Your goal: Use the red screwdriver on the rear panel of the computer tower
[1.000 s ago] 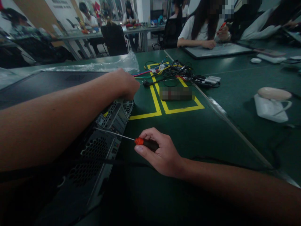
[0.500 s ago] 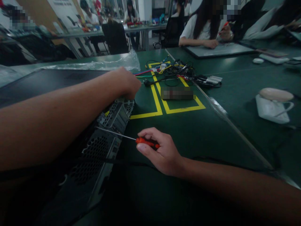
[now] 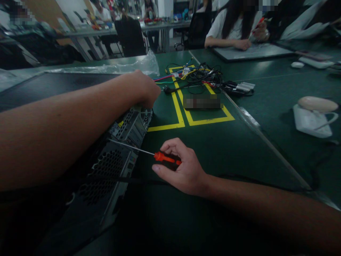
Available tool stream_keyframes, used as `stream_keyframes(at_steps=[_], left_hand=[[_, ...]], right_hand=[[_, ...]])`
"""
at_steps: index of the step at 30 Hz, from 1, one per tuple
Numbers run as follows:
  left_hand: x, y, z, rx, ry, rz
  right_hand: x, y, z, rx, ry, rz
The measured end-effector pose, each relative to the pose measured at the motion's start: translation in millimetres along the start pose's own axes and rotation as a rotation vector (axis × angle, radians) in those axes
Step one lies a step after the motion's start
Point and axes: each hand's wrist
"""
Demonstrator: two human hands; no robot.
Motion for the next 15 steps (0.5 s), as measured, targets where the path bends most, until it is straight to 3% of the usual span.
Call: stream_keyframes(at_steps=[10,15], left_hand=[[-3.7,4.7,-2.7,0.04,-0.022,-0.017],[2.4,0.3,-0.3,-0.072,0.091,0.033]], right_hand=[[0.1,-0.2,0.5,0.004,0.007,-0.007],[-0.4,-1.5,-0.9,0.021,-0.012,-0.007]])
Point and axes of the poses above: each hand's wrist, its own x-axis away from the middle knuckle, its own y-axis out of the palm, z = x × y, and after that the axes turned 10 degrees about z, right-handed
